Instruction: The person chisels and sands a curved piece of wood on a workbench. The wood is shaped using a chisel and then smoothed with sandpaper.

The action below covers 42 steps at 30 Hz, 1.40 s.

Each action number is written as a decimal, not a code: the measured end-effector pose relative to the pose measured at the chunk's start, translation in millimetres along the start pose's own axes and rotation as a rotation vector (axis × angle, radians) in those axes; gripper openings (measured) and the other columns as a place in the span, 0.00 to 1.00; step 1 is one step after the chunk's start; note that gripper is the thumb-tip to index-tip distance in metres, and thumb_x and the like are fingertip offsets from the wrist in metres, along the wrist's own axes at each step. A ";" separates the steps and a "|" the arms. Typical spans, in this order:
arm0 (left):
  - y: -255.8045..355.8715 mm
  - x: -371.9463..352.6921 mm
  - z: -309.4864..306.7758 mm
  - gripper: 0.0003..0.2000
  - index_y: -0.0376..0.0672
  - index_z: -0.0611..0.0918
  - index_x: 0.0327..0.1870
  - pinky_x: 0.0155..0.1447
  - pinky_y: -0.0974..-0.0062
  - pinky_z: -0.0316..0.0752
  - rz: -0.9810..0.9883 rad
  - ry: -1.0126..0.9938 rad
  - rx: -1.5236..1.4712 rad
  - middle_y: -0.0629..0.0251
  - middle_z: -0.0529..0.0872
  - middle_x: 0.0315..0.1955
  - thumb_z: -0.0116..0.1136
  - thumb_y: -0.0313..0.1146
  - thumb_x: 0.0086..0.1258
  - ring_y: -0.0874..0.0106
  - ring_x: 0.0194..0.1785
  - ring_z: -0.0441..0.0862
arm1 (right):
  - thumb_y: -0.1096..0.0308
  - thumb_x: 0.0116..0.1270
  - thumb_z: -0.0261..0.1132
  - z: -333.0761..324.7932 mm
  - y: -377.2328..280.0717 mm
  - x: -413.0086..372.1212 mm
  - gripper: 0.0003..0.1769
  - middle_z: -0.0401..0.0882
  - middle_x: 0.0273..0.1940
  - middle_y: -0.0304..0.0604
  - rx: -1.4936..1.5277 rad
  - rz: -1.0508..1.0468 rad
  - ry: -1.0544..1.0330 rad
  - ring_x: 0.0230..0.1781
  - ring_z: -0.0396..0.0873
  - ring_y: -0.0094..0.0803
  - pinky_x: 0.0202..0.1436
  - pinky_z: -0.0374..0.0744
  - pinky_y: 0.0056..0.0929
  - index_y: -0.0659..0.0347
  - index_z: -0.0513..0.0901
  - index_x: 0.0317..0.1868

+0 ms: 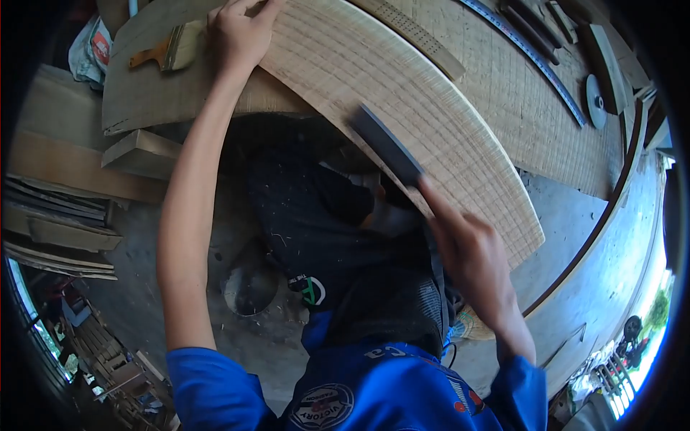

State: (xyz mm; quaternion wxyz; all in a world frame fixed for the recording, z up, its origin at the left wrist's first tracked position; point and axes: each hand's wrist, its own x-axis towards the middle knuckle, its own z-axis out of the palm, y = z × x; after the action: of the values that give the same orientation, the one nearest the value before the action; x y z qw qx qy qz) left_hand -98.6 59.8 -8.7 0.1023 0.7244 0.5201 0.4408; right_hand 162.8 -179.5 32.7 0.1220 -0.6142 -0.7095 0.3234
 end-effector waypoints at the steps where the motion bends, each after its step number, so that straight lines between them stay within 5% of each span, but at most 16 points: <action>1: -0.8 -1.1 1.3 0.13 0.32 0.82 0.37 0.54 0.65 0.69 0.006 -0.001 0.002 0.50 0.81 0.45 0.61 0.36 0.60 0.59 0.50 0.78 | 0.66 0.63 0.60 3.1 -4.7 17.0 0.26 0.69 0.16 0.46 0.005 -0.030 0.016 0.15 0.72 0.39 0.21 0.71 0.39 0.44 0.68 0.63; 11: -17.1 -1.3 11.9 0.14 0.32 0.82 0.37 0.55 0.65 0.69 -0.022 0.074 -0.067 0.49 0.80 0.46 0.61 0.36 0.60 0.59 0.52 0.76 | 0.76 0.57 0.63 -7.2 26.4 -95.9 0.27 0.69 0.19 0.45 0.067 0.234 -0.042 0.18 0.73 0.38 0.24 0.72 0.36 0.50 0.73 0.59; 19: -6.3 -5.0 5.8 0.15 0.34 0.83 0.36 0.55 0.64 0.69 -0.049 0.091 0.058 0.47 0.79 0.47 0.61 0.40 0.59 0.57 0.53 0.76 | 0.68 0.62 0.61 11.6 -17.2 22.6 0.26 0.70 0.17 0.48 0.014 -0.064 0.038 0.16 0.73 0.40 0.20 0.70 0.39 0.46 0.70 0.61; 23: -16.1 -3.1 8.0 0.14 0.36 0.84 0.36 0.53 0.64 0.70 -0.036 0.096 0.031 0.49 0.80 0.46 0.62 0.40 0.59 0.57 0.52 0.76 | 0.68 0.63 0.60 9.3 -19.1 19.3 0.25 0.71 0.17 0.48 -0.019 -0.084 0.071 0.17 0.74 0.40 0.21 0.70 0.39 0.46 0.70 0.61; 31: 1.4 -2.9 5.8 0.13 0.38 0.84 0.37 0.53 0.63 0.70 -0.069 0.100 0.129 0.52 0.80 0.47 0.62 0.39 0.58 0.57 0.49 0.77 | 0.77 0.60 0.60 -12.5 13.3 -75.2 0.27 0.69 0.17 0.49 0.016 0.209 -0.052 0.16 0.72 0.38 0.26 0.71 0.38 0.52 0.70 0.61; 36: -0.8 -3.6 4.1 0.13 0.41 0.85 0.36 0.56 0.62 0.68 -0.135 0.085 0.207 0.51 0.78 0.49 0.64 0.40 0.56 0.58 0.53 0.74 | 0.72 0.62 0.58 -2.7 -6.3 5.6 0.27 0.71 0.17 0.53 -0.007 0.015 0.024 0.17 0.74 0.41 0.25 0.71 0.40 0.52 0.66 0.63; 38: -20.0 -6.7 9.3 0.12 0.51 0.86 0.37 0.53 0.70 0.70 0.036 0.142 0.239 0.65 0.82 0.47 0.62 0.46 0.56 0.60 0.47 0.77 | 0.70 0.63 0.57 -5.0 -17.6 48.0 0.25 0.73 0.18 0.55 -0.010 -0.044 0.059 0.20 0.77 0.45 0.26 0.72 0.40 0.52 0.68 0.62; 42: -14.1 -6.2 6.7 0.12 0.50 0.86 0.37 0.53 0.69 0.70 0.026 0.157 0.239 0.62 0.81 0.46 0.62 0.45 0.56 0.58 0.46 0.77 | 0.69 0.63 0.57 -7.8 -8.6 30.2 0.25 0.74 0.19 0.56 0.003 -0.072 0.134 0.22 0.78 0.46 0.26 0.72 0.40 0.51 0.68 0.62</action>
State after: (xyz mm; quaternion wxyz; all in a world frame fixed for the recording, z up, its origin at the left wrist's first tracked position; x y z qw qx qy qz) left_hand -103.4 62.8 -24.6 -0.0314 0.7015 0.5657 0.4324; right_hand 153.8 -148.8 37.1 0.1818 -0.6085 -0.7206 0.2782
